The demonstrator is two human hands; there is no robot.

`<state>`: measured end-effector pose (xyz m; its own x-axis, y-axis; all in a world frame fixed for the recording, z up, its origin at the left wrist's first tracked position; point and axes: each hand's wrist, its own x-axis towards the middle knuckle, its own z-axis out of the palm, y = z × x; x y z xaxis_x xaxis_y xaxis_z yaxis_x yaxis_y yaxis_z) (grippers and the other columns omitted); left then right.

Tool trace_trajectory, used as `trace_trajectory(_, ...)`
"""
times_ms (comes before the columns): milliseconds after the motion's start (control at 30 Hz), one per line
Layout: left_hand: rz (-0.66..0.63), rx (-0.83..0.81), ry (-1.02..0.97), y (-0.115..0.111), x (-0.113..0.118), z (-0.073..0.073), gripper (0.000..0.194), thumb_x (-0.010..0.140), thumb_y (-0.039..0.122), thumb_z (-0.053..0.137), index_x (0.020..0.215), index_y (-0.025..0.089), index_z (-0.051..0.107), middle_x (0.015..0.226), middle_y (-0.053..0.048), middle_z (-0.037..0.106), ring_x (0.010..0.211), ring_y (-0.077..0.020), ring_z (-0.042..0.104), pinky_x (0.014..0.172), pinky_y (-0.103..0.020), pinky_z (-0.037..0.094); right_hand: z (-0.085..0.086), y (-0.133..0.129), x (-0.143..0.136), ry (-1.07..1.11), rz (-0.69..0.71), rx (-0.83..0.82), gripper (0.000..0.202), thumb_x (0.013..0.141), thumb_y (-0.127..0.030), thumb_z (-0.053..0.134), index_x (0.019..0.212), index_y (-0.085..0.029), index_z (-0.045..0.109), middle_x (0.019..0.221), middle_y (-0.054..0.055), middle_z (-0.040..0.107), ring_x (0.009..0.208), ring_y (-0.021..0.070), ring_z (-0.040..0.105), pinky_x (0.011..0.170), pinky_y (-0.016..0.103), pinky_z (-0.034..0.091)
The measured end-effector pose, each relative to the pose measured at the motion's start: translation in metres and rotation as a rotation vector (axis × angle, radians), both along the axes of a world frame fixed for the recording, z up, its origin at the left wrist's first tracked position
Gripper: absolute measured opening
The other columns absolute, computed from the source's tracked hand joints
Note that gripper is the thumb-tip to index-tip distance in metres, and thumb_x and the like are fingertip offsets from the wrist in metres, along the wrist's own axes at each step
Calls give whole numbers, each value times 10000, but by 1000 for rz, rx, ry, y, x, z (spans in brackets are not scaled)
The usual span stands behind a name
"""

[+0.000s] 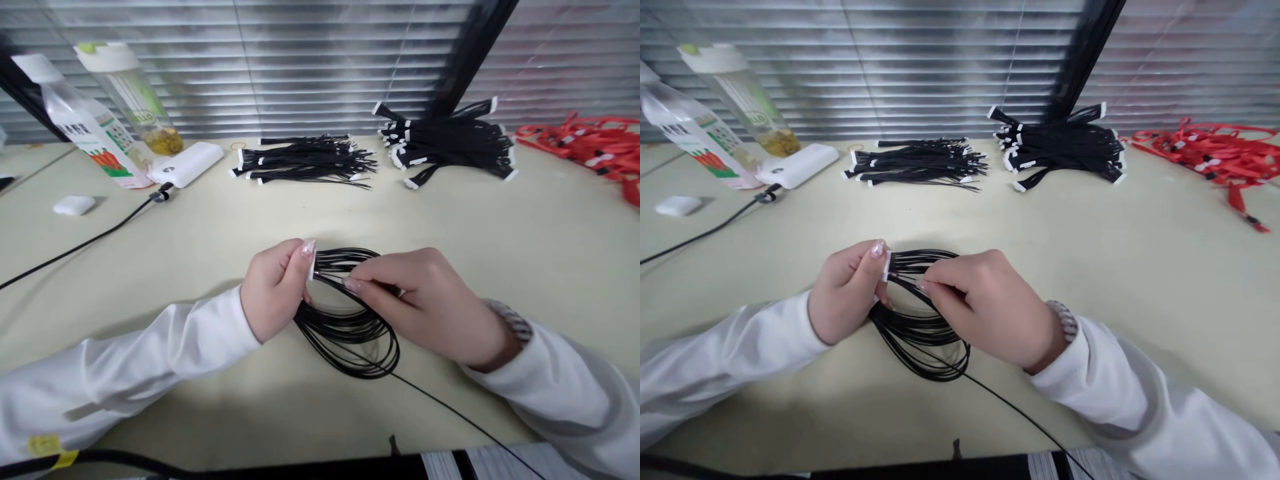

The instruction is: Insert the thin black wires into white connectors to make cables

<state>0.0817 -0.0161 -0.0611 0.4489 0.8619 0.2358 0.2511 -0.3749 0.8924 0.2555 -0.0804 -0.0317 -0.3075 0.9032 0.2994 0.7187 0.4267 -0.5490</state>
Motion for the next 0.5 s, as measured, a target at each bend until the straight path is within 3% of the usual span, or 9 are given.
trace_trajectory(500,-29,-17,23,0,0,2,381,888,385,367,555,203,399,379,53,439,317,-79,481,332,-174,361,-5,3,-3,-102,40,65,249,873,-187,465,649,-159,570,555,-41,514,510,47,423,531,185,326)
